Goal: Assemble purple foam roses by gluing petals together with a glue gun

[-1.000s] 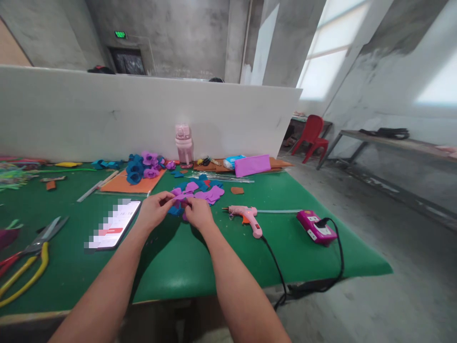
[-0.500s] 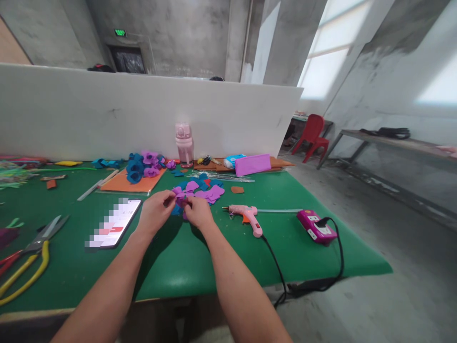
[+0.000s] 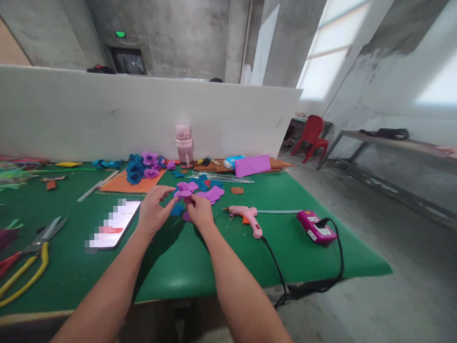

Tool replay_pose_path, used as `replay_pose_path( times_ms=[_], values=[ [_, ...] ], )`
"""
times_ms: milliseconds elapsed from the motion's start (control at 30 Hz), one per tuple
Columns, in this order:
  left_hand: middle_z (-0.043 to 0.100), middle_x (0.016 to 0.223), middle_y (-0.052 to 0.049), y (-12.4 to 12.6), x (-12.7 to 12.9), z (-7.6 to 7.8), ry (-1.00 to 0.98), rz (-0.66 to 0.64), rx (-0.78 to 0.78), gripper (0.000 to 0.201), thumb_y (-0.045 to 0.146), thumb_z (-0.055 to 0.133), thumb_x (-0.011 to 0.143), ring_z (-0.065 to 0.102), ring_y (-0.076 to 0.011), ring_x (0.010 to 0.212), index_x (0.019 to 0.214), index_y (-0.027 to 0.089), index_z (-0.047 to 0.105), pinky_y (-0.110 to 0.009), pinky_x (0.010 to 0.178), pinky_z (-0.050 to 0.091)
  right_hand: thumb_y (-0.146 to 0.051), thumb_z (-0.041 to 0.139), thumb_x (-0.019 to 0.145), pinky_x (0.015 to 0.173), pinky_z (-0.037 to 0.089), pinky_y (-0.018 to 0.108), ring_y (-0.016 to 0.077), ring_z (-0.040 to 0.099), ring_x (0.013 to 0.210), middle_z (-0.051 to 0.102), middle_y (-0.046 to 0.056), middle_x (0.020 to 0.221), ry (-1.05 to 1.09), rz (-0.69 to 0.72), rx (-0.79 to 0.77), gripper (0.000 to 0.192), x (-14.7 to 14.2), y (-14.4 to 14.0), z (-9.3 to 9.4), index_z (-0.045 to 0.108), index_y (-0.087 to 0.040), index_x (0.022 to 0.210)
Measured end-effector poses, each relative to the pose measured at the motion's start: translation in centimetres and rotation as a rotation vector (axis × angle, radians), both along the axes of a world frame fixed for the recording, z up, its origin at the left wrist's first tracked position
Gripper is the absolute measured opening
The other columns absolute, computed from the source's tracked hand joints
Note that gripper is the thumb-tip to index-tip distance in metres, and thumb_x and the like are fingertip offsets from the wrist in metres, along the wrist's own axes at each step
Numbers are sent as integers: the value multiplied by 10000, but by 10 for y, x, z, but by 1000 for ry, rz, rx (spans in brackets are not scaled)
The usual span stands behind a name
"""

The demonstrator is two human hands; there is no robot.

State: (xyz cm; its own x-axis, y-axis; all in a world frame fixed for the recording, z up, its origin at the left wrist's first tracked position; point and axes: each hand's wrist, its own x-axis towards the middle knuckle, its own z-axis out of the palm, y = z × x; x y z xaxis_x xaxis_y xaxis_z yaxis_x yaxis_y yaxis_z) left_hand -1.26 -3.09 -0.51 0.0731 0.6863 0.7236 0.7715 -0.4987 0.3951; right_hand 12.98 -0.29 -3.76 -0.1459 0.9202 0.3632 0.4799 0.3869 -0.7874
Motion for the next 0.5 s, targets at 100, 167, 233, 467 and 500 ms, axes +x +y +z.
replay_pose_path(
  times_ms=[100,167,233,467,500],
  values=[
    [600,959,-57,0,0,-1,44,-23,26,187,231,545,791,531,-198,940,969,214,603,-343,835,435,-172,484,813,621,421,216,129,599,633,679,8,690,-9,13,22,186,-1,-1,1,668,-171,838],
    [596,968,-57,0,1,-2,57,-24,37,190,203,538,791,524,-201,957,967,219,606,-351,855,426,-178,480,816,615,415,215,128,592,626,674,8,680,-23,19,36,187,-2,-3,1,667,-167,807],
    [592,965,-58,-1,2,-2,67,-21,47,188,180,530,788,522,-201,952,953,220,612,-350,851,426,-186,476,820,610,407,214,125,586,617,669,7,673,-31,29,50,193,-3,-4,2,661,-167,768],
    [604,905,-53,-3,2,-2,106,2,73,147,184,505,807,524,-198,900,890,219,621,-335,814,428,-184,476,824,602,385,209,119,579,613,658,5,663,-25,76,91,186,-5,-7,1,656,-168,781],
    [606,892,-52,-3,2,-2,100,6,78,144,184,503,808,526,-196,887,879,217,623,-333,806,429,-197,476,829,596,381,210,119,574,606,653,4,653,-36,74,94,191,-5,-7,1,653,-170,765]
  ],
)
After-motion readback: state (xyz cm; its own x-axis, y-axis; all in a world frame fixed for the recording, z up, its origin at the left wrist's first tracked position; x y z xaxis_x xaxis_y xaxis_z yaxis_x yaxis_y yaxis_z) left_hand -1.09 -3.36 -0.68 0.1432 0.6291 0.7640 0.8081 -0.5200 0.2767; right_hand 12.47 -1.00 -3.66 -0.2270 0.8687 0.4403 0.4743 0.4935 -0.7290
